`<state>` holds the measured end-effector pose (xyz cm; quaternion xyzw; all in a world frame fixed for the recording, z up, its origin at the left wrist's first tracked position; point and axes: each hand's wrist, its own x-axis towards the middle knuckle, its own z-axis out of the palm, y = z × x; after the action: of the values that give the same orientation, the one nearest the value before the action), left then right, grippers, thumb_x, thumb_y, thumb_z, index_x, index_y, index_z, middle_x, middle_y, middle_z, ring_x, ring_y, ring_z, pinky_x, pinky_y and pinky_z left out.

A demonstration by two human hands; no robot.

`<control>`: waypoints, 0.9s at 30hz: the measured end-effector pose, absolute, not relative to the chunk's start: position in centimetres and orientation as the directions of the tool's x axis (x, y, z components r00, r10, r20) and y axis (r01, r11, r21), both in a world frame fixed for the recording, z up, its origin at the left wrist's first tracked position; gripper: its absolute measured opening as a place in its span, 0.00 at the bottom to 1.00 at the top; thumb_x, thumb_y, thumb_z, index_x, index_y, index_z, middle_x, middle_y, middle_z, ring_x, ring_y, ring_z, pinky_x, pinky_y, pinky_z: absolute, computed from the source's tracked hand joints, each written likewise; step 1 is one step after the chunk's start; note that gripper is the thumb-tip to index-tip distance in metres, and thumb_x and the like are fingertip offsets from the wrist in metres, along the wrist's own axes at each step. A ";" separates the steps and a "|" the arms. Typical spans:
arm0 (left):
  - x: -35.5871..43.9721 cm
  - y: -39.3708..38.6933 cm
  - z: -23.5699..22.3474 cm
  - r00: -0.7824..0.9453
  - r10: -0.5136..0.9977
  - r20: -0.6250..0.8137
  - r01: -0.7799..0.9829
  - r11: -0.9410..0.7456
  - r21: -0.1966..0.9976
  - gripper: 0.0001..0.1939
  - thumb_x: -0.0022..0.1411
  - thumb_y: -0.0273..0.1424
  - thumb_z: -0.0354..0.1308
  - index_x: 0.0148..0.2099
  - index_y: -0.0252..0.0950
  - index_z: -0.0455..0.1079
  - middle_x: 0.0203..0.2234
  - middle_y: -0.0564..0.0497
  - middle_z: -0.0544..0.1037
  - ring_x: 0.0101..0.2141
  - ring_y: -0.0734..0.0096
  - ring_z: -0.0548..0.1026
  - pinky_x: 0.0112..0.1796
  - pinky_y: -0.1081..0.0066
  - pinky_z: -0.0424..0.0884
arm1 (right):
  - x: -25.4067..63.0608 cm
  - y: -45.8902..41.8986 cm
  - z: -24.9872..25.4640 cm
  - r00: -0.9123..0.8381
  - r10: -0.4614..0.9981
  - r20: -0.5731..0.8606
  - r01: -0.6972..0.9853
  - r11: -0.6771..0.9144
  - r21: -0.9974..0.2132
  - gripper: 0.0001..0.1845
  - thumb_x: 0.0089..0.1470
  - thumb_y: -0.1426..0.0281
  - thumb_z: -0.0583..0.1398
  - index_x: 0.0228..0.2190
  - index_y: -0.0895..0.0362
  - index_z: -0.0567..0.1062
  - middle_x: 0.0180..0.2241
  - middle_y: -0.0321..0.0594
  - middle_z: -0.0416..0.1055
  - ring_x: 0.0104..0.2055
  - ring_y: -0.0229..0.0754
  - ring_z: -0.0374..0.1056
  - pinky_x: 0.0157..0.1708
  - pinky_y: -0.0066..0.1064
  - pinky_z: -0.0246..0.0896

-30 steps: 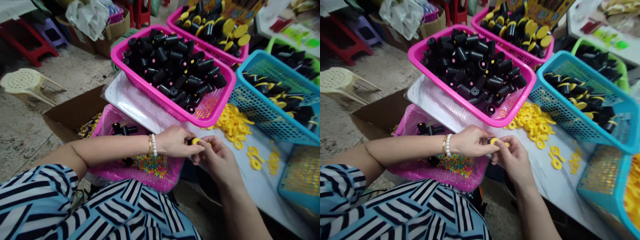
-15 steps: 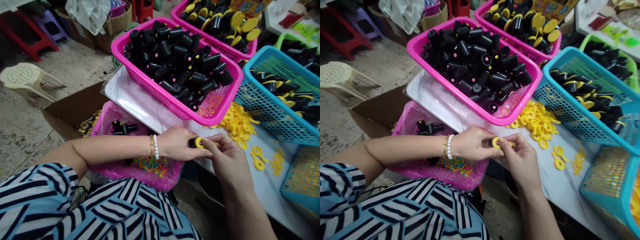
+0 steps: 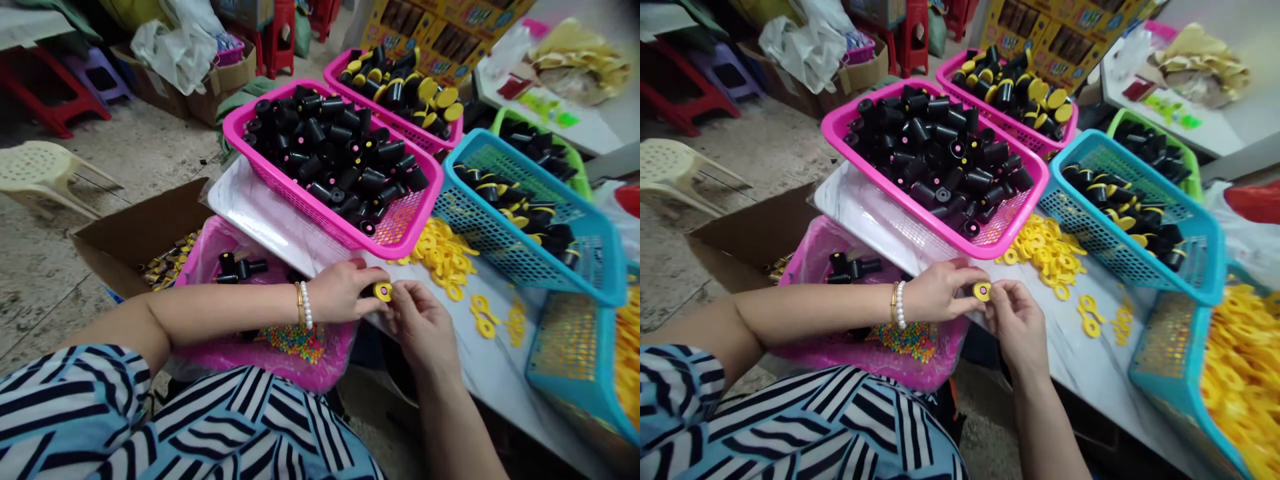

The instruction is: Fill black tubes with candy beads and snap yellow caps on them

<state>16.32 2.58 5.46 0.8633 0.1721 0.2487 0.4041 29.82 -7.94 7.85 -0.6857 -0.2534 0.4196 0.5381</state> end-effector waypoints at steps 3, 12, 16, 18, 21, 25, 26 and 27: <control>16.3 2.3 5.1 0.809 0.504 0.303 0.129 -0.655 0.744 0.18 0.64 0.38 0.63 0.50 0.31 0.74 0.39 0.42 0.75 0.39 0.63 0.75 0.42 0.64 0.74 | 31.2 -8.1 8.2 0.506 0.808 -0.300 -0.177 -0.243 -0.954 0.20 0.45 0.56 0.70 0.34 0.56 0.75 0.22 0.34 0.70 0.20 0.34 0.65 0.15 0.22 0.57; 16.3 3.3 6.1 0.863 0.470 0.184 0.126 -0.554 0.823 0.12 0.62 0.35 0.64 0.46 0.36 0.78 0.26 0.53 0.78 0.27 0.72 0.73 0.31 0.73 0.66 | 32.9 -5.0 9.7 0.120 0.854 -0.505 0.088 -0.516 -0.852 0.25 0.41 0.58 0.73 0.30 0.54 0.65 0.15 0.25 0.61 0.13 0.31 0.54 0.11 0.21 0.49; 16.8 3.3 6.2 0.883 0.457 0.112 0.194 -0.570 0.799 0.11 0.62 0.37 0.63 0.41 0.35 0.79 0.26 0.51 0.80 0.27 0.69 0.76 0.29 0.73 0.65 | 31.6 -5.5 9.9 0.213 0.888 -0.408 0.191 -0.448 -0.874 0.25 0.44 0.51 0.69 0.31 0.52 0.64 0.15 0.25 0.62 0.13 0.34 0.58 0.11 0.24 0.56; 17.0 3.1 6.5 0.894 0.439 0.088 0.226 -0.611 0.759 0.09 0.62 0.32 0.62 0.42 0.32 0.77 0.30 0.47 0.81 0.31 0.64 0.78 0.30 0.71 0.67 | 31.0 -6.2 9.7 0.225 0.896 -0.383 0.216 -0.430 -0.877 0.24 0.48 0.47 0.65 0.33 0.52 0.65 0.15 0.26 0.62 0.13 0.36 0.59 0.13 0.27 0.59; 16.1 3.4 6.8 0.914 0.401 0.067 0.204 -0.595 0.778 0.14 0.61 0.29 0.63 0.49 0.27 0.74 0.32 0.45 0.82 0.32 0.64 0.79 0.31 0.71 0.70 | 30.3 -7.0 9.1 0.241 0.923 -0.300 0.381 -0.374 -0.846 0.25 0.49 0.46 0.63 0.38 0.52 0.68 0.20 0.30 0.68 0.18 0.38 0.64 0.17 0.29 0.65; 11.2 4.5 6.6 0.877 0.467 0.108 0.166 -0.508 0.845 0.20 0.61 0.29 0.62 0.55 0.29 0.71 0.29 0.49 0.81 0.28 0.72 0.78 0.32 0.73 0.71 | 31.0 -7.4 8.7 0.227 0.962 -0.151 0.686 -0.268 -0.677 0.25 0.46 0.48 0.65 0.39 0.53 0.72 0.21 0.33 0.70 0.18 0.37 0.63 0.16 0.28 0.59; 9.4 4.8 6.4 0.851 0.508 0.133 0.187 -0.529 0.828 0.18 0.61 0.27 0.61 0.54 0.30 0.72 0.31 0.49 0.82 0.30 0.72 0.78 0.34 0.73 0.71 | 31.9 -7.3 9.0 0.221 0.965 -0.142 0.723 -0.260 -0.640 0.27 0.45 0.46 0.65 0.38 0.53 0.74 0.20 0.33 0.68 0.17 0.37 0.62 0.16 0.28 0.57; 7.5 5.0 6.1 0.827 0.540 0.156 0.218 -0.564 0.797 0.14 0.61 0.26 0.60 0.49 0.32 0.75 0.32 0.49 0.82 0.31 0.72 0.78 0.36 0.72 0.71 | 33.0 -7.2 9.5 0.245 0.962 -0.123 0.750 -0.269 -0.604 0.28 0.44 0.45 0.65 0.38 0.53 0.75 0.18 0.33 0.68 0.16 0.38 0.62 0.15 0.28 0.56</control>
<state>7.48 5.05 6.09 0.8625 0.2197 0.1952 0.4120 33.05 -7.19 9.55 -0.7584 -0.5642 0.2431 0.2176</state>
